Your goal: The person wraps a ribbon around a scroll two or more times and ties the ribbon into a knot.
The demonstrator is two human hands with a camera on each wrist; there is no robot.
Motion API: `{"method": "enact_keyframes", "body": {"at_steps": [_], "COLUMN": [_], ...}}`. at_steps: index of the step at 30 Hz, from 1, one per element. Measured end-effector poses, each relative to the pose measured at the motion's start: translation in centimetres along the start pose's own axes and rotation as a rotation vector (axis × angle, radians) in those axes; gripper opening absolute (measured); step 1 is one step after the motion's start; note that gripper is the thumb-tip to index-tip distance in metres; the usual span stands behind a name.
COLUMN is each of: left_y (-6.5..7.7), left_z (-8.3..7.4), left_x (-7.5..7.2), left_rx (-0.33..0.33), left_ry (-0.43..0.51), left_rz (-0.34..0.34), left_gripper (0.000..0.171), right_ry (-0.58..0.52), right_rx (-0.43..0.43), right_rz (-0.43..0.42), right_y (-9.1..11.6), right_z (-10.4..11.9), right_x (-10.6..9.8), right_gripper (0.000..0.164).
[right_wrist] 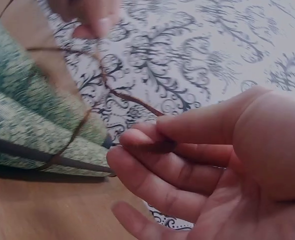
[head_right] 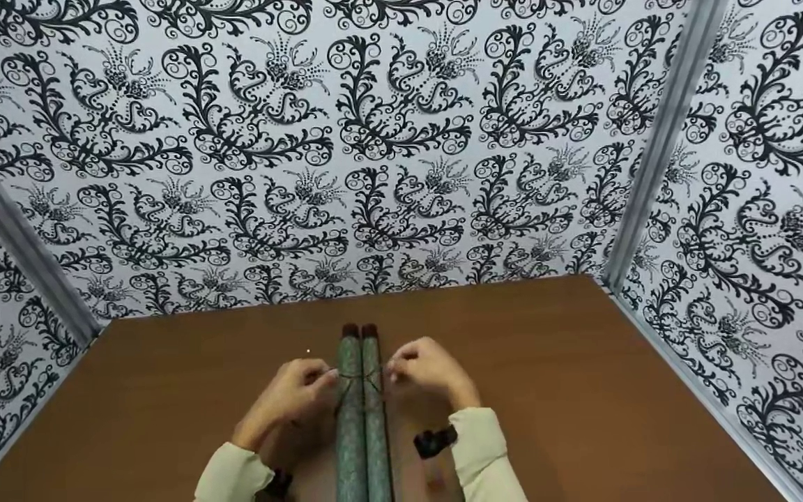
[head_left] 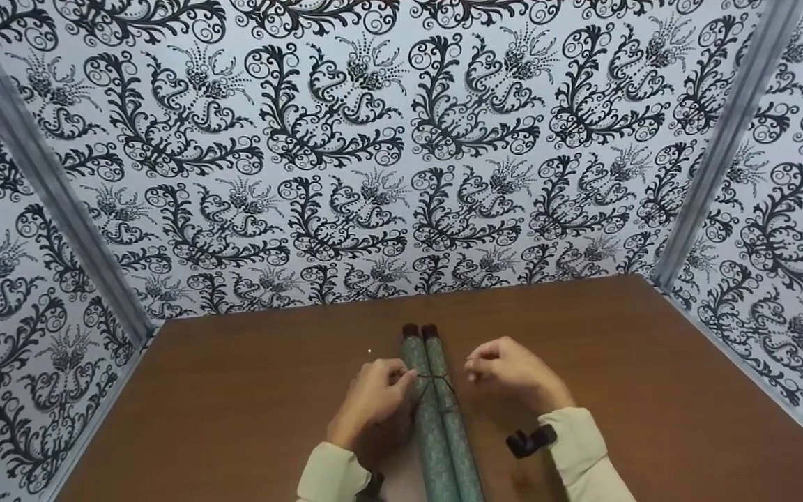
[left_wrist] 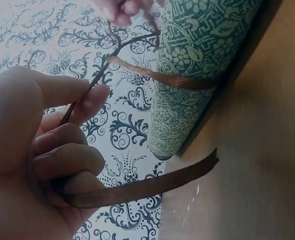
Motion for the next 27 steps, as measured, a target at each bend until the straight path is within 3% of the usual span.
{"method": "enact_keyframes", "body": {"at_steps": [7, 9, 15, 23, 27], "left_y": [-0.1, -0.1, 0.0, 0.1, 0.2], "left_z": [0.0, 0.0, 0.1, 0.5, 0.6], "left_x": [-0.3, -0.3, -0.5, -0.8, -0.8], "left_rx": [0.051, 0.049, 0.023, 0.038, 0.010], "left_ry": [-0.037, -0.035, -0.017, -0.038, -0.063], "left_rz": [-0.030, -0.032, -0.011, -0.025, -0.022], "left_gripper": [0.023, 0.023, 0.023, 0.019, 0.020], "right_ry": [-0.343, -0.377, -0.217, -0.048, 0.055], "right_rx": [0.090, 0.127, 0.165, 0.113, 0.074], "right_rz": [0.025, 0.026, 0.018, 0.119, 0.152], "right_y": [0.0, 0.1, 0.8, 1.5, 1.8], "right_z": [-0.6, -0.9, -1.2, -1.4, -1.7], "right_x": [-0.9, -1.1, -2.0, -2.8, -3.1], "right_gripper": [0.022, 0.022, 0.025, 0.023, 0.026]}}
Point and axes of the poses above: each hand's wrist, its own y-axis away from the middle knuckle, its own x-axis out of the palm, z = x × y, the point moved 6 cm from there along -y, towards the middle knuckle, and after that the axes turned 7 degrees about -y, right-handed, at the moved point
